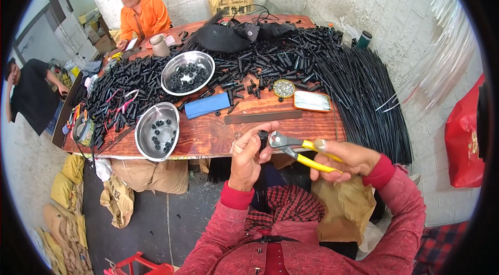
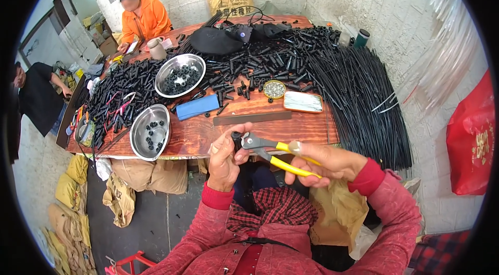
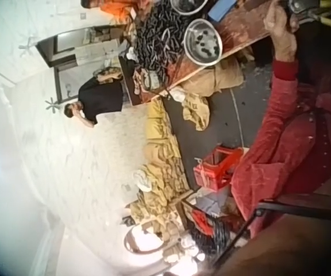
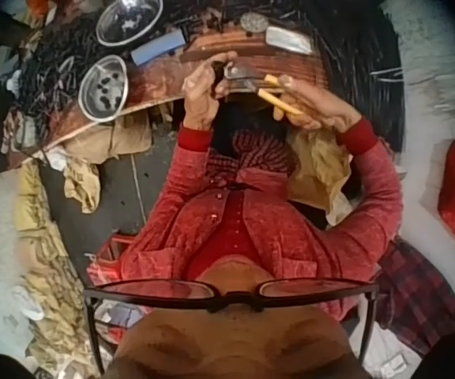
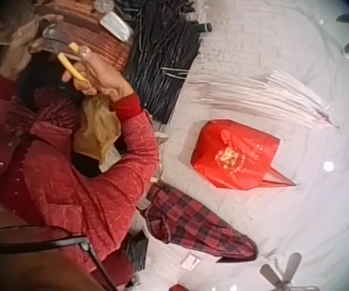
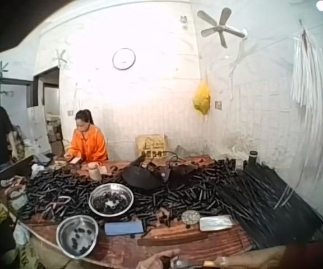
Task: Organizing, bundling, and securing electrical wires at a factory workbench.
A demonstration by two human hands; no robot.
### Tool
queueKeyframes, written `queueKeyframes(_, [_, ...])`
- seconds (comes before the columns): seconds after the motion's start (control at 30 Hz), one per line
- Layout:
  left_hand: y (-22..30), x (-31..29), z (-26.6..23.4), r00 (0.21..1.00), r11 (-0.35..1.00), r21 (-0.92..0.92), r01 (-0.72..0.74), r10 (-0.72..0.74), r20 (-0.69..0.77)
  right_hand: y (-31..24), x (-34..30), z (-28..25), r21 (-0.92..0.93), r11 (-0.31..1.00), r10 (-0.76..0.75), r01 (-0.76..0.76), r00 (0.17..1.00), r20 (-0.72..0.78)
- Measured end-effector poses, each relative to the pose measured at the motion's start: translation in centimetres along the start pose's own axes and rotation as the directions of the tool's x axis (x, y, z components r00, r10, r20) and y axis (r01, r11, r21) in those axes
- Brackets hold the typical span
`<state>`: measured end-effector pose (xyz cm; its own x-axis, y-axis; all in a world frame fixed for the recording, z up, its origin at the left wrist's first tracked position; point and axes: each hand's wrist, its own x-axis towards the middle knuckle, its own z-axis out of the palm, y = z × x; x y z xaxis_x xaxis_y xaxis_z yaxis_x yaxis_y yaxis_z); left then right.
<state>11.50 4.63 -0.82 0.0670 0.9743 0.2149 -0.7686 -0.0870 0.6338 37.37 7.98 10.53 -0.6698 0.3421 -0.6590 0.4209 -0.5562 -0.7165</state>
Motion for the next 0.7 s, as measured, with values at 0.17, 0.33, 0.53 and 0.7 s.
queueKeyframes(0.17, [-0.2, 0.2, 0.8, 0.999, 0.999, 0.002, 0.035, -0.035, -0.003, 1.0, -0.2, -0.9, -0.227, 0.964, -0.158, 0.138, 0.985, -0.069])
queueKeyframes(0.33, [-0.1, 0.0, 0.3, 0.999, 1.0, 0.025, 0.005, -0.004, -0.054, 1.2, 1.3, 3.3, -0.973, 0.077, -0.87, -0.217, 0.462, -0.172])
queueKeyframes(0.53, [-0.5, 0.1, 1.0, 1.0, 0.998, 0.058, -0.011, 0.011, 0.007, 2.0, 1.0, 0.3, -0.707, 0.624, -0.459, 0.333, 0.888, 0.013])
queueKeyframes(0.7, [-0.4, 0.0, 1.3, 1.0, 0.999, 0.051, -0.014, 0.016, -0.026, -1.5, -0.5, 1.9, -0.469, 0.868, -0.237, 0.161, 0.965, -0.108])
